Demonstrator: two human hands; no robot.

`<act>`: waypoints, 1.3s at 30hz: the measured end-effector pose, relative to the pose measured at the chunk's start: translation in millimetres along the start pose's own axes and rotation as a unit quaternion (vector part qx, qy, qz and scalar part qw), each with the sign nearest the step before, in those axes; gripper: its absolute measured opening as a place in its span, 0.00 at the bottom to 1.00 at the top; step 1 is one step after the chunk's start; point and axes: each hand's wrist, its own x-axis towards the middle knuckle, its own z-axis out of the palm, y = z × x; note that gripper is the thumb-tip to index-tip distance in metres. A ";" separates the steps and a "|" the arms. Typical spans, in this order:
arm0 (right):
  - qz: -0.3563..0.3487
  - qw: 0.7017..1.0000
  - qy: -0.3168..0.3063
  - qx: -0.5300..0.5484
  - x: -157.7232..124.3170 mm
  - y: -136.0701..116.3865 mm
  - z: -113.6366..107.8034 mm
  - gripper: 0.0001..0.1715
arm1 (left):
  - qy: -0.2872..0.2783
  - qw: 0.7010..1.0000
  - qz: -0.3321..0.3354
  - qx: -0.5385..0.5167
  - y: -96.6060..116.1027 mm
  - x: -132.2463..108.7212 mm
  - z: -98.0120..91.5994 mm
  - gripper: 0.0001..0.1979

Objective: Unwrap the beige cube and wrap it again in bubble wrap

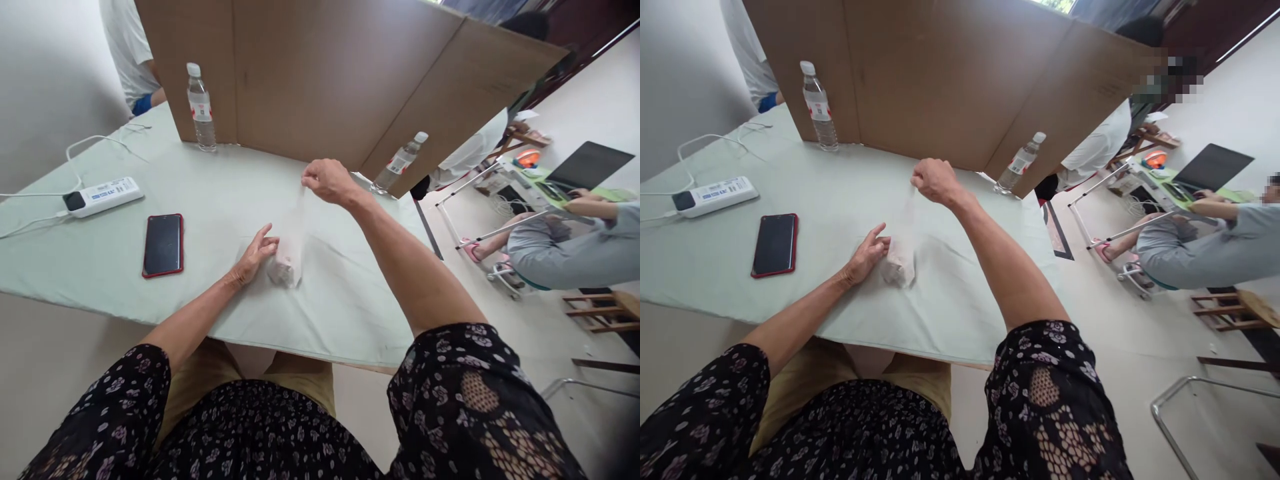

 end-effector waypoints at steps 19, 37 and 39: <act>0.233 0.934 0.083 0.257 -174.4 -50.6 82.1 0.32 | 0.169 0.967 -0.158 -0.111 21.5 17.6 7.4 0.25; 0.137 0.944 0.082 0.289 -180.8 -61.1 66.0 0.18 | -0.129 0.880 0.006 0.458 79.7 9.0 22.7 0.25; 0.137 0.964 0.007 0.228 -179.8 -56.7 71.5 0.18 | -0.117 0.862 -0.057 0.490 73.3 14.9 9.5 0.27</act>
